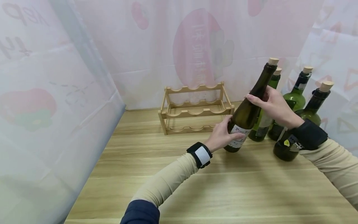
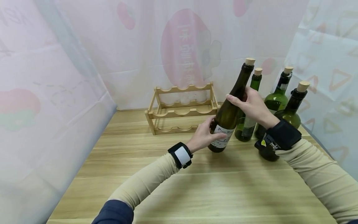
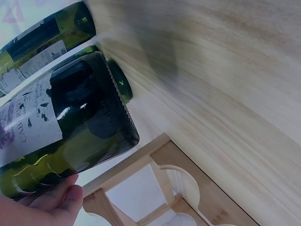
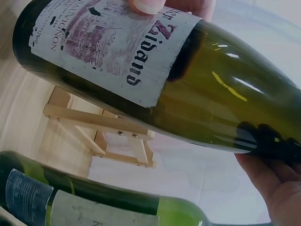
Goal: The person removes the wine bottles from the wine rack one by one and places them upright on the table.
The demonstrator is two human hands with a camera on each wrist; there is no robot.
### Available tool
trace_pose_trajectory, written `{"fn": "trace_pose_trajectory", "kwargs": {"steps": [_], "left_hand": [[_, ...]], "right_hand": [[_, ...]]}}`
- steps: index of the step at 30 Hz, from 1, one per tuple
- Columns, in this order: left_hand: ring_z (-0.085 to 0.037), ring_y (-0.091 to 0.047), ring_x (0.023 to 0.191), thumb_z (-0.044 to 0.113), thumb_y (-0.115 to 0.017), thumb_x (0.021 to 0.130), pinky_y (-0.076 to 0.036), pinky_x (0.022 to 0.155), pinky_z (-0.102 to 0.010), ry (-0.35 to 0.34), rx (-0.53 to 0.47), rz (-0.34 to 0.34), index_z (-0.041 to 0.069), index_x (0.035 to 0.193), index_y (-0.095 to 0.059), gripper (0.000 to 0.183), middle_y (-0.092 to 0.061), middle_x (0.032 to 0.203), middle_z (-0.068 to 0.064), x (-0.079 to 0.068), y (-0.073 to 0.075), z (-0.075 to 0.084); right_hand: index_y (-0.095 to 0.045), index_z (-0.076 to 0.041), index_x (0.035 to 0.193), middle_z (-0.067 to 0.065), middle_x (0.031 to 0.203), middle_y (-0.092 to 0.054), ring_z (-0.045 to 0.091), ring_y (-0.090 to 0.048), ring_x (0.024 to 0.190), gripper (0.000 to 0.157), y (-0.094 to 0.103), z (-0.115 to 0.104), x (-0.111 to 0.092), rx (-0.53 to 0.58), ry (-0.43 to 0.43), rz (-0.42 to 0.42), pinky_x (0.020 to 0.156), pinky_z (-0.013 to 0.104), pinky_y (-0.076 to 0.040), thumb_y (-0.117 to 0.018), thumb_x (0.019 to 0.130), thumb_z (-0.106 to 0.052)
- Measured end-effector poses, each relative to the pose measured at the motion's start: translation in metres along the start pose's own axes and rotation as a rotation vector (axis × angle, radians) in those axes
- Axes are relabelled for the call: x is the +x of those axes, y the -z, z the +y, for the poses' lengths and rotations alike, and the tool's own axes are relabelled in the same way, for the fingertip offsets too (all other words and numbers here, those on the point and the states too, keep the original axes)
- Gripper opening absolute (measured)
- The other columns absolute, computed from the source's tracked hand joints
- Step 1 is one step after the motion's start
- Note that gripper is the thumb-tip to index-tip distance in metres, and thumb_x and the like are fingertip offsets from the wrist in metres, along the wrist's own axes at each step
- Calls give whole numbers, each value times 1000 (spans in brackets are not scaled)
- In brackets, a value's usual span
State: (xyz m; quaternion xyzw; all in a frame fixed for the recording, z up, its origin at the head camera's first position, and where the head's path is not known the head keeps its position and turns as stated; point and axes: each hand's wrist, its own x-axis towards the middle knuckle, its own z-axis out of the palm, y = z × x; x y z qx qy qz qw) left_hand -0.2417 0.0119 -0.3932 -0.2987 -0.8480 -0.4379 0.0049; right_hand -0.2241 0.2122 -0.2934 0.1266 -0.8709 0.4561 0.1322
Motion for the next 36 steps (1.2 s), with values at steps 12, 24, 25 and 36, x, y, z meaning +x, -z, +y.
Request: {"fn": "trace_pose_trajectory", "kwargs": {"steps": [12,24,25,36], "left_hand": [[-20,-68,102,34,-78,81,-52,75,-20,-2,-23,-31,17,141,-40,73,-66,120,-7,8,-14,6],[-10,-66,98,36,-78,81,-51,76,-18,3,-18,-36,20,141,-40,73,-68,118,-4,17,-30,12],[-11,-66,99,36,-78,81,-51,76,-18,1,-21,-37,20,141,-40,73,-67,118,-4,18,-32,12],[-8,-64,100,36,-77,81,-49,79,-16,-21,-32,-29,19,139,-42,69,-66,119,-3,27,-45,14]], "right_hand": [[-49,-1,124,18,112,-61,-9,-57,83,46,14,7,-6,-85,-31,-4,70,11,-44,-55,97,-37],[-44,4,131,29,122,-58,-15,-50,82,53,29,16,-8,-120,-48,1,68,6,-41,-55,97,-36],[-44,4,132,29,123,-57,-15,-50,83,53,30,16,-8,-119,-48,0,68,5,-41,-55,97,-35],[-46,4,129,29,121,-58,-17,-50,82,51,37,21,-9,-131,-31,12,67,4,-41,-55,97,-34]]}}
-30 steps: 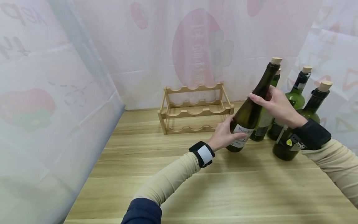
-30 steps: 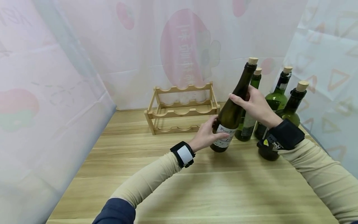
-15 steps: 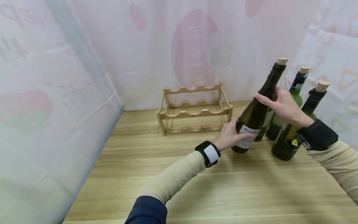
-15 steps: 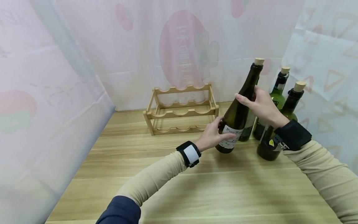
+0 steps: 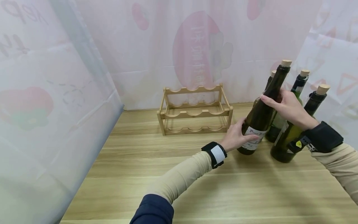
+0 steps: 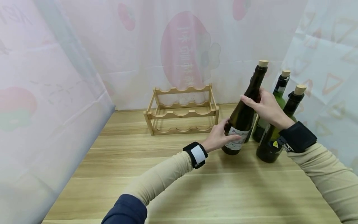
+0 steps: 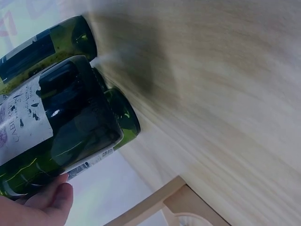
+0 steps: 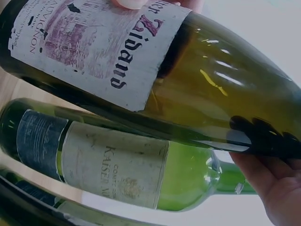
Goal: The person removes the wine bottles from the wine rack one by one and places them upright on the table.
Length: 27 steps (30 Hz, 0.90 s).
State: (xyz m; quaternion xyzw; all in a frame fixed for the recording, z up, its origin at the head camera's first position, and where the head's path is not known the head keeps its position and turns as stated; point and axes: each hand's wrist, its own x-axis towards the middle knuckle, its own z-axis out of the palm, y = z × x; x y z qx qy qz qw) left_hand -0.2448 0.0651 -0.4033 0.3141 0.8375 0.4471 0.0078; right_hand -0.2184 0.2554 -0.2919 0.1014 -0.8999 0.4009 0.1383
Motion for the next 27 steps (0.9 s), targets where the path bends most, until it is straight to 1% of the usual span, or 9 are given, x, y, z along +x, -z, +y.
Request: {"fn": "trace_pose_trajectory", "kwargs": {"steps": [8,16,17,18,20,21,23,24,27], "left_hand": [[-6,-63,99,39,-78,80,-50,79,-16,32,-5,-11,21,135,-45,67,-66,118,2,7,-9,0],[-5,-62,105,36,-78,80,-51,83,-17,77,-77,-38,21,135,-41,69,-64,124,0,12,-21,-2],[-6,-62,106,36,-79,80,-51,83,-18,82,-77,-37,21,135,-41,69,-64,124,0,12,-22,-2],[-6,-62,107,35,-79,80,-51,84,-18,87,-76,-37,21,135,-40,69,-63,125,0,13,-24,-2],[-6,-62,108,35,-79,80,-51,85,-18,95,-77,-38,20,136,-40,70,-63,126,0,13,-26,-2],[-7,-62,109,35,-79,79,-51,86,-19,98,-76,-37,20,136,-40,71,-62,127,-1,14,-27,-2],[-7,-61,110,34,-79,79,-51,88,-19,105,-79,-40,19,138,-39,73,-61,128,-1,14,-29,-3],[-7,-61,111,34,-79,79,-51,88,-20,108,-82,-39,19,139,-39,73,-61,129,-1,15,-30,-3],[-7,-61,110,34,-80,79,-51,88,-20,107,-78,-29,19,139,-39,74,-62,129,0,14,-32,-3]], "right_hand": [[-45,4,127,30,117,-59,-15,-50,78,50,4,4,-1,-24,-11,6,65,5,-41,-56,97,-35],[-41,3,133,33,119,-58,-19,-47,80,53,2,6,0,-56,7,-16,67,4,-37,-55,97,-32],[-40,3,135,34,120,-57,-15,-50,82,54,2,7,0,-65,7,-18,67,3,-37,-55,97,-33],[-39,3,137,34,121,-57,-8,-55,86,56,2,8,0,-72,8,-23,67,3,-36,-55,97,-32],[-34,1,143,35,123,-56,11,-62,96,60,2,9,0,-85,6,-29,67,4,-36,-54,97,-32],[-31,0,146,36,125,-55,22,-63,101,63,2,10,0,-88,7,-33,68,4,-36,-54,97,-32],[-24,-3,150,36,127,-53,44,-57,110,67,2,11,-1,-91,13,-40,71,8,-39,-54,97,-31],[-23,-3,151,37,128,-52,49,-54,113,68,2,12,-1,-90,17,-44,71,10,-40,-54,97,-31],[-25,-2,150,37,129,-51,53,-53,114,67,1,13,-2,-85,28,-48,71,9,-40,-54,97,-30]]}}
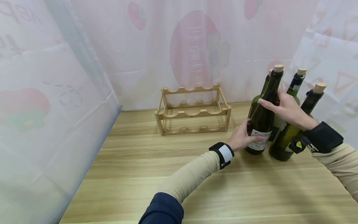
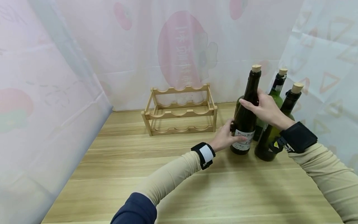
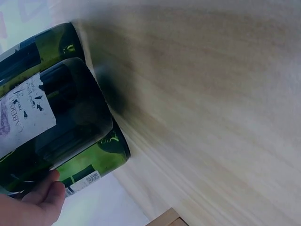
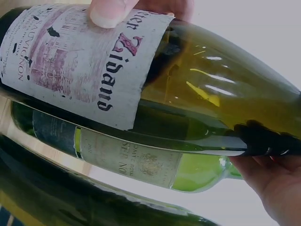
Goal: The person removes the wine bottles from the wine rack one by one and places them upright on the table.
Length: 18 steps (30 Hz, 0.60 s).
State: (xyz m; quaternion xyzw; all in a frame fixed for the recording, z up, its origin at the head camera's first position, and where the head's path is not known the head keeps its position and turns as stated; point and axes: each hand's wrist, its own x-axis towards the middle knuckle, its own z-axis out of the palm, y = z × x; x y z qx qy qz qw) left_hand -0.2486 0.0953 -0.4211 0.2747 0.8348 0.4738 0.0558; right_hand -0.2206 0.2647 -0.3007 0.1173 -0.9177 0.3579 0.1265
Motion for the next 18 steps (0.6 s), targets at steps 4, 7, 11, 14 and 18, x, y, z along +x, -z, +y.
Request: {"fn": "trace_pose_trajectory", "kwargs": {"steps": [4,7,11,14,18], "left_hand": [[-7,-62,110,34,-80,78,-50,89,-19,-10,18,10,19,137,-40,73,-62,128,0,0,-2,0],[-7,-61,112,33,-80,79,-50,91,-20,-23,25,9,18,138,-39,73,-61,129,-1,-1,-4,-1],[-8,-61,112,32,-80,79,-50,91,-20,-40,22,11,17,138,-38,74,-61,130,-2,-2,-6,-1],[-7,-62,110,31,-80,79,-50,89,-19,-41,24,12,16,137,-39,73,-62,128,-3,-4,-9,-1],[-7,-63,107,30,-81,78,-50,86,-17,-47,32,19,14,135,-40,72,-64,124,-4,-6,-13,-3]], "right_hand": [[-34,2,143,36,127,-54,52,-54,114,60,-1,1,-3,1,2,12,69,1,-36,-55,97,-29],[-36,2,141,35,126,-55,50,-54,114,57,-1,1,-5,-2,-7,12,69,1,-35,-55,97,-30],[-39,2,138,34,126,-55,50,-55,114,55,-2,3,-8,-6,-20,5,69,2,-35,-55,97,-32],[-39,4,136,35,125,-55,51,-55,112,55,-3,3,-11,-15,-26,2,69,2,-35,-55,97,-32],[-41,5,135,36,125,-55,52,-55,112,56,-4,4,-15,-21,-34,-5,69,3,-35,-54,97,-33]]}}
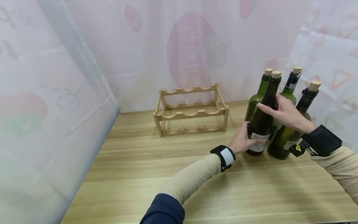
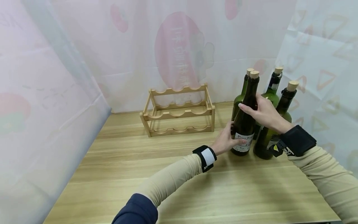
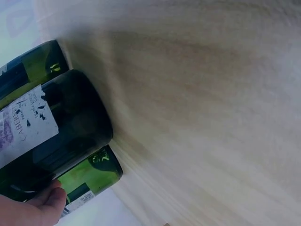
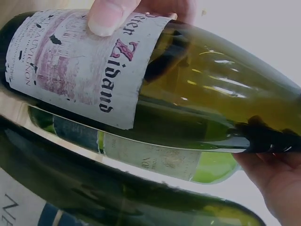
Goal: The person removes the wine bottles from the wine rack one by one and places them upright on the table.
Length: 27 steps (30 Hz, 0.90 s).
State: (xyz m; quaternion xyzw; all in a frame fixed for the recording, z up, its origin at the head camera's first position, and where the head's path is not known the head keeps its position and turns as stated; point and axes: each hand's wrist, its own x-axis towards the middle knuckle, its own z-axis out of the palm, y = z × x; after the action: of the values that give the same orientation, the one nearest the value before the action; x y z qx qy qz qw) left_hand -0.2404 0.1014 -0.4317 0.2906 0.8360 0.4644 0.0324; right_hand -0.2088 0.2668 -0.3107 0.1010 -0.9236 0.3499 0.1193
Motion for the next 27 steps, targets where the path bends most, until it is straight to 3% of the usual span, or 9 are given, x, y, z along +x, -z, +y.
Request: {"fn": "trace_pose_trajectory", "kwargs": {"steps": [3,6,8,10,12,15,19,23,27], "left_hand": [[-7,-63,106,30,-81,79,-50,85,-17,-9,8,9,14,134,-40,70,-64,123,-4,1,-2,-1],[-7,-63,106,31,-81,78,-50,85,-17,-15,19,18,15,135,-40,71,-64,123,-3,1,-3,-1],[-7,-62,106,32,-80,78,-50,85,-17,-22,27,22,16,135,-39,72,-65,122,-2,1,-4,0],[-7,-62,106,33,-80,78,-49,85,-16,-32,28,29,15,135,-39,72,-65,121,-2,1,-6,0],[-6,-62,105,34,-80,79,-49,85,-16,-40,31,30,15,135,-39,71,-65,120,-1,1,-8,0],[-5,-62,105,34,-79,79,-49,85,-16,-36,23,28,15,135,-39,71,-65,119,0,1,-10,0],[-5,-62,104,34,-80,79,-50,83,-17,-14,8,24,16,135,-39,72,-64,119,1,1,-11,0],[-5,-62,103,32,-80,78,-50,82,-16,-7,-9,27,16,134,-39,71,-65,119,0,-1,-13,-2],[-5,-62,103,32,-81,77,-50,82,-16,-6,-24,31,15,134,-40,72,-65,118,-1,-3,-12,-4]], "right_hand": [[-42,6,133,35,124,-56,51,-56,112,55,1,0,-1,-10,-3,7,71,7,-38,-54,97,-34],[-41,4,135,34,126,-54,50,-54,114,54,2,2,-1,-10,-5,7,83,27,-47,-53,98,-34],[-40,3,137,33,128,-53,49,-53,116,54,2,3,-2,-6,-8,5,89,43,-47,-52,99,-34],[-38,2,138,32,129,-52,48,-52,115,55,2,4,-3,-10,-13,3,90,53,-43,-51,99,-35],[-38,3,138,33,127,-52,49,-54,112,56,2,4,-4,-27,-15,10,89,55,-44,-50,99,-36],[-37,8,135,30,98,-59,39,-62,80,60,3,1,-8,-94,-7,45,71,40,-48,-51,98,-38],[-31,18,136,29,79,-55,29,-56,55,70,3,-6,-20,-217,59,108,58,41,-48,-54,98,-36],[-33,18,137,42,105,-57,49,-62,78,67,-1,-10,-39,-290,117,140,73,60,-49,-57,97,-30],[-43,15,130,39,113,-58,50,-59,97,55,-6,-11,-54,-313,137,154,77,60,-48,-59,97,-25]]}}
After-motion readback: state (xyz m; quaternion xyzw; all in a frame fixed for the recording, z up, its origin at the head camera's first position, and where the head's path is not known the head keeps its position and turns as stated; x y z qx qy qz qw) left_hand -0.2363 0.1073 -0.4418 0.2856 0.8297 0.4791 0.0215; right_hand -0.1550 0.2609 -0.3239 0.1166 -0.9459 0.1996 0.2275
